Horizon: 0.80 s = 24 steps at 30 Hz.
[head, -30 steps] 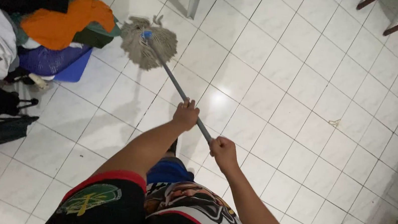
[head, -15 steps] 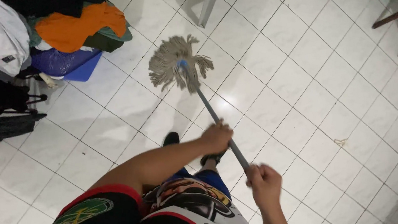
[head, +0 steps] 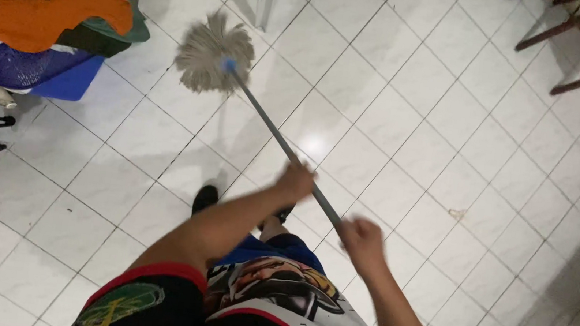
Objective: The person mops a white tiled floor using a string mop, moving back and forth across the room and around obstacles such as a chair, clothes, and a fan. The person navigates the mop around the edges and corners of the room.
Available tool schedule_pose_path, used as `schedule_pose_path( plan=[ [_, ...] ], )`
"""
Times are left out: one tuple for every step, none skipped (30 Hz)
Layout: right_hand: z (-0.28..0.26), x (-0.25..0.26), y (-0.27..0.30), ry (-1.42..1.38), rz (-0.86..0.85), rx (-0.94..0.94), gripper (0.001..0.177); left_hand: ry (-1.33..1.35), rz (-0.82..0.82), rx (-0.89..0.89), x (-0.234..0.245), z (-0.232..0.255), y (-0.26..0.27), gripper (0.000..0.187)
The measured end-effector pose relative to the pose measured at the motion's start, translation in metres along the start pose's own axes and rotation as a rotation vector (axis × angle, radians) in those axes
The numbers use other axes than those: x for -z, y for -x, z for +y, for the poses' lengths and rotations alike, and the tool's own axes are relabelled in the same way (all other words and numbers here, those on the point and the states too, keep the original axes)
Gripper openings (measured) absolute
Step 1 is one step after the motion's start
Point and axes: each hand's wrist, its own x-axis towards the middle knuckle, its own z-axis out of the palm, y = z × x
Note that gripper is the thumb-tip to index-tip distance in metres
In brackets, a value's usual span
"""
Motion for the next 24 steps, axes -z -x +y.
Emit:
schedule_pose_path(
  plan=[
    [-0.004, 0.022, 0.016, 0.003, -0.007, 0.013, 0.035, -0.001, 0.009, 0.011, 0.014, 0.025, 0.010, 0.039],
    [-0.007, 0.044, 0.033, -0.077, 0.012, -0.058, 0.028, 0.063, -0.019, -0.139, 0.028, 0.050, 0.020, 0.036],
    [-0.010, 0.066, 0.052, -0.155, 0.028, -0.135, 0.024, 0.131, -0.050, -0.288, 0.041, 0.076, 0.033, 0.037],
    [0.001, 0.072, 0.047, -0.150, 0.018, -0.127, 0.024, 0.132, -0.044, -0.276, 0.045, 0.081, 0.031, 0.037],
    [0.013, 0.078, 0.044, -0.287, -0.007, -0.009, 0.025, 0.186, -0.029, -0.229, 0.046, 0.087, 0.031, 0.035],
    [0.026, 0.083, 0.041, -0.424, -0.032, 0.108, 0.042, 0.239, -0.014, -0.183, 0.047, 0.093, 0.031, 0.032],
    [0.025, 0.084, 0.025, -0.421, -0.042, 0.115, 0.042, 0.239, -0.007, -0.172, 0.057, 0.087, 0.027, 0.032],
    [0.024, 0.085, 0.010, -0.306, -0.051, 0.207, 0.038, 0.257, -0.004, -0.139, 0.068, 0.082, 0.023, 0.031],
    [0.024, 0.085, -0.003, -0.192, -0.050, 0.295, 0.035, 0.274, -0.005, -0.113, 0.078, 0.079, 0.019, 0.029],
    [0.013, 0.080, -0.024, -0.193, -0.052, 0.300, 0.035, 0.272, -0.001, -0.110, 0.077, 0.064, 0.005, 0.029],
    [0.004, 0.076, -0.041, -0.055, -0.080, 0.231, 0.032, 0.305, 0.022, -0.020, 0.074, 0.052, -0.009, 0.022],
    [-0.005, 0.073, -0.059, 0.082, -0.108, 0.161, 0.036, 0.337, 0.045, 0.070, 0.071, 0.041, -0.024, 0.015],
    [-0.008, 0.066, -0.071, 0.077, -0.099, 0.154, 0.036, 0.333, 0.039, 0.059, 0.056, 0.026, -0.042, 0.015],
    [-0.011, 0.059, -0.084, -0.015, -0.114, 0.210, 0.038, 0.236, 0.123, 0.105, 0.041, 0.011, -0.059, 0.021],
    [-0.013, 0.052, -0.095, -0.104, -0.134, 0.263, 0.044, 0.144, 0.205, 0.153, 0.024, -0.002, -0.074, 0.031],
    [-0.007, 0.058, -0.094, -0.106, -0.130, 0.255, 0.044, 0.145, 0.197, 0.147, 0.017, 0.003, -0.080, 0.031],
    [-0.005, 0.062, -0.097, -0.112, -0.131, 0.215, 0.041, 0.072, 0.145, 0.142, 0.014, 0.003, -0.091, 0.031],
    [-0.003, 0.066, -0.100, -0.119, -0.132, 0.176, 0.037, -0.002, 0.094, 0.137, 0.012, 0.003, -0.101, 0.032],
    [0.008, 0.084, -0.091, -0.128, -0.123, 0.172, 0.037, -0.009, 0.090, 0.127, -0.003, 0.021, -0.113, 0.032],
    [0.019, 0.102, -0.081, -0.087, -0.091, 0.098, 0.035, 0.018, 0.077, -0.001, -0.018, 0.039, -0.124, 0.024],
    [0.029, 0.119, -0.071, -0.046, -0.058, 0.024, 0.036, 0.047, 0.066, -0.130, -0.033, 0.056, -0.135, 0.017],
    [0.035, 0.138, -0.049, -0.055, -0.049, 0.020, 0.036, 0.040, 0.062, -0.141, -0.025, 0.090, -0.123, 0.017],
    [0.040, 0.157, -0.028, -0.065, 0.002, -0.049, 0.035, 0.042, -0.025, -0.233, -0.014, 0.123, -0.112, 0.024],
    [0.045, 0.176, -0.006, -0.076, 0.052, -0.119, 0.034, 0.043, -0.113, -0.325, -0.004, 0.156, -0.101, 0.032]
  ],
)
